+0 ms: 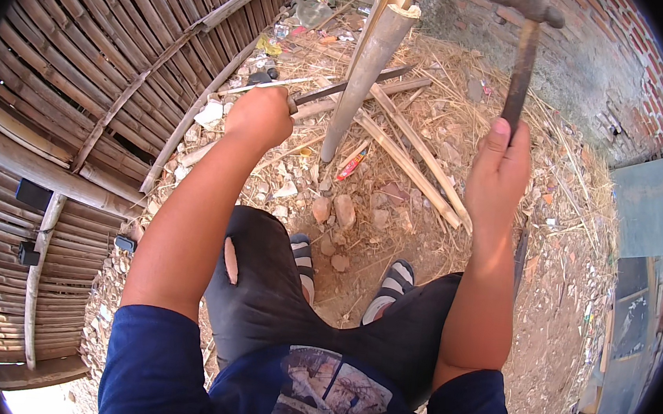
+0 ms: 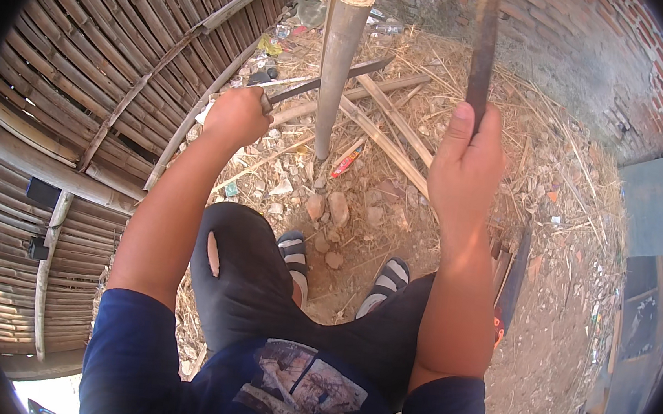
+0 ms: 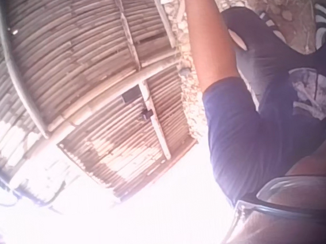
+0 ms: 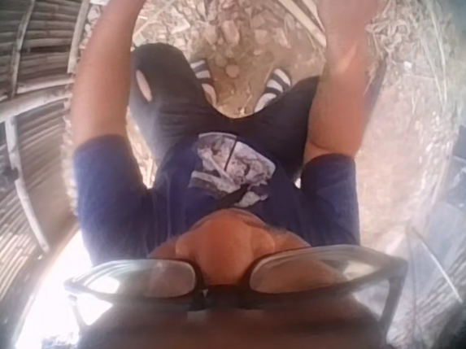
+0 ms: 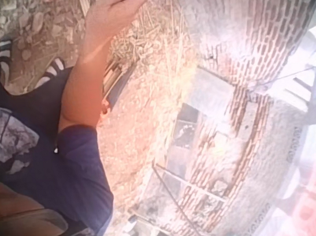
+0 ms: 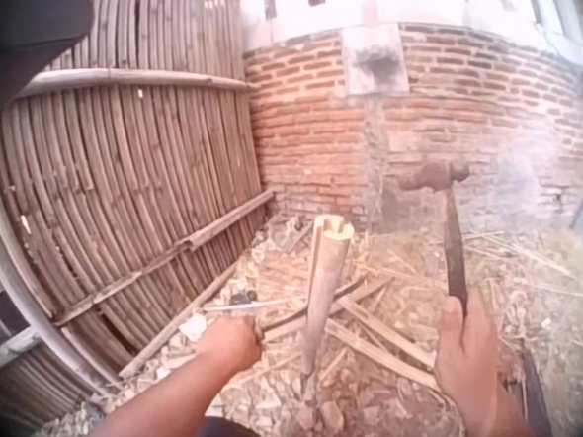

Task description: The person uses a machete and a hammer to split a bamboo pole vertically while sitting on the ground.

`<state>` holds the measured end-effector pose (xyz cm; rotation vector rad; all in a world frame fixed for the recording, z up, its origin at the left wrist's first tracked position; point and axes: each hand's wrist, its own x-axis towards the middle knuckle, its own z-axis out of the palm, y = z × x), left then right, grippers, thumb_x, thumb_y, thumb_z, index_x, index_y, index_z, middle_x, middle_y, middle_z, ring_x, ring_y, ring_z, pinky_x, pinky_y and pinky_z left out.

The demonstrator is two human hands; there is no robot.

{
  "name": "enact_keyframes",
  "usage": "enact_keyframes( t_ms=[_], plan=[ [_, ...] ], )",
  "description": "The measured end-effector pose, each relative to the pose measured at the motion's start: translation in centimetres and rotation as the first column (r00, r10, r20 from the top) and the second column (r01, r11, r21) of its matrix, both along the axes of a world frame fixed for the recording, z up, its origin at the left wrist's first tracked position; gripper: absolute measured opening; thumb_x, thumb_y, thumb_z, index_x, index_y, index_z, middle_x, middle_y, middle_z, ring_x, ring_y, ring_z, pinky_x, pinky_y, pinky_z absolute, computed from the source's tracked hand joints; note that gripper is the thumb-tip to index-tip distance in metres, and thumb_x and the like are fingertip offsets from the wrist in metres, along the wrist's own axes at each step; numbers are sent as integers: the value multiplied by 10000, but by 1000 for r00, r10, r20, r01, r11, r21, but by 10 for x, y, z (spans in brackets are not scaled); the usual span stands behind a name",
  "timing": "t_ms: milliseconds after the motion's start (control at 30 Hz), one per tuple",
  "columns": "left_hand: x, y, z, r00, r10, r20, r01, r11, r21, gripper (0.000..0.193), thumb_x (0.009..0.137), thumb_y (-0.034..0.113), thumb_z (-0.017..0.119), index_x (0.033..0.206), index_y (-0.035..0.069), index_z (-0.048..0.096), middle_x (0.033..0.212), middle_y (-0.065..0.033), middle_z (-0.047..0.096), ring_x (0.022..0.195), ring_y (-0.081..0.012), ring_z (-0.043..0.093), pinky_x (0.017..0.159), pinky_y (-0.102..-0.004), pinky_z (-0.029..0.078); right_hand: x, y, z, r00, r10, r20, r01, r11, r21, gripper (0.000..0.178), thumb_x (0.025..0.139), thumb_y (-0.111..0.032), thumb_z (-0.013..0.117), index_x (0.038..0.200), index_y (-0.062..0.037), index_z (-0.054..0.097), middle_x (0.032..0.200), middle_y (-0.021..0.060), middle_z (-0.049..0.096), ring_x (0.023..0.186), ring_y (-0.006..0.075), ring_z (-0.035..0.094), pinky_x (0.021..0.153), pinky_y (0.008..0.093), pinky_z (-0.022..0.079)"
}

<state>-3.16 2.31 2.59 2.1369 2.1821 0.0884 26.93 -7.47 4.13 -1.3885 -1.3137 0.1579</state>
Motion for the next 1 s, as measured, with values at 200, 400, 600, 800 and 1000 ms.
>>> enact_keyframes(
  t_ms=[200,400,600,800,1000],
  plan=[
    [11,-5,22,996,-53,-66,46,994,-102,300,897,158,685,1183,94,748,1162,-158,760,1086,-330,735,941,-453,593,-16,29,-58,930,167,328,21,866,-500,349,1066,-339,558,1073,-1,644,779,273,689,723,475,689,664,541,527],
    [8,-6,20,996,-31,-78,24,996,-81,282,892,220,732,1152,112,753,1128,-151,758,1054,-326,735,918,-447,594,6,12,-18,969,51,240,28,949,-314,402,1084,-366,534,1039,7,675,706,192,656,644,365,667,633,492,502],
    [0,-1,13,998,7,-66,-13,996,-92,265,899,233,724,1147,147,756,1113,-139,759,1045,-323,734,917,-446,592,-2,-7,4,993,-74,88,77,996,-36,412,1095,-374,520,1040,6,668,645,157,616,583,339,631,584,474,485],
    [1,-3,12,993,-12,-117,3,997,-80,274,885,226,736,1148,152,762,1095,-131,765,1028,-317,740,898,-445,599,1,26,-51,959,81,272,58,883,-466,417,1087,-369,520,1030,18,667,749,239,695,684,414,707,639,508,534],
    [-2,-14,18,992,12,-128,-25,994,-102,304,881,205,734,1171,119,757,1094,-145,766,1043,-321,739,901,-448,602,22,11,-7,999,11,-44,-18,986,-168,454,1111,-418,479,1060,-7,667,691,125,615,688,289,631,666,425,468]
  ],
)
